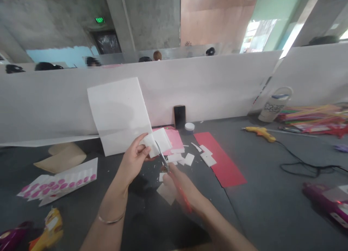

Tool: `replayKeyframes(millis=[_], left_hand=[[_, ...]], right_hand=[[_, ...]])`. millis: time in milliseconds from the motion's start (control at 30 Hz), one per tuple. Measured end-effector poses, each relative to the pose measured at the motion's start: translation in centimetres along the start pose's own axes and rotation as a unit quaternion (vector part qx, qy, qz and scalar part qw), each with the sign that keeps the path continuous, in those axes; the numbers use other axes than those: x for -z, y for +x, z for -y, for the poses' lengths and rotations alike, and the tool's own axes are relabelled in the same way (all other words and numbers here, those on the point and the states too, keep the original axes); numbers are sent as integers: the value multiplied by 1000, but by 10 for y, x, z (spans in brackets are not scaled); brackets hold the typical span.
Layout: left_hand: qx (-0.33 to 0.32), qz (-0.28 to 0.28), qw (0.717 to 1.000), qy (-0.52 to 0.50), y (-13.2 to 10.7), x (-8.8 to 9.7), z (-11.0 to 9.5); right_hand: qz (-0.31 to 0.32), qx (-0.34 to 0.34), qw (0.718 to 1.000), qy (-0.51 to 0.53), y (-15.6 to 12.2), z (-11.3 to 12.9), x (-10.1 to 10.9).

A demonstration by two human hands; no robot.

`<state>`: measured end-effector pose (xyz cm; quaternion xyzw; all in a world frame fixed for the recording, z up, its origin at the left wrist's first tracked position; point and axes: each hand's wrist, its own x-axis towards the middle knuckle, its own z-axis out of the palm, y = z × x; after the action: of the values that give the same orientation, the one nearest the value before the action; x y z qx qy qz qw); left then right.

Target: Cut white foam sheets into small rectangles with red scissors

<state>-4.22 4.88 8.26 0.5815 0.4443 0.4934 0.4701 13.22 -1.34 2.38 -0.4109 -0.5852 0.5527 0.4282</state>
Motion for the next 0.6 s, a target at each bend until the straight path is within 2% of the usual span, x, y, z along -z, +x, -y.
replayKeyframes(millis=[200,500,600], left_hand=[[-13,6,999,29,0,1,3],[0,-11,1000,-17,-1,-2,5],[-6,0,1000,-30,0,-2,7]], right_hand=[[20,25,998,-58,0,-2,2],[-36,-13,993,-109,-1,0,-6],[-39,-9,991,-125,-1,-1,-7]])
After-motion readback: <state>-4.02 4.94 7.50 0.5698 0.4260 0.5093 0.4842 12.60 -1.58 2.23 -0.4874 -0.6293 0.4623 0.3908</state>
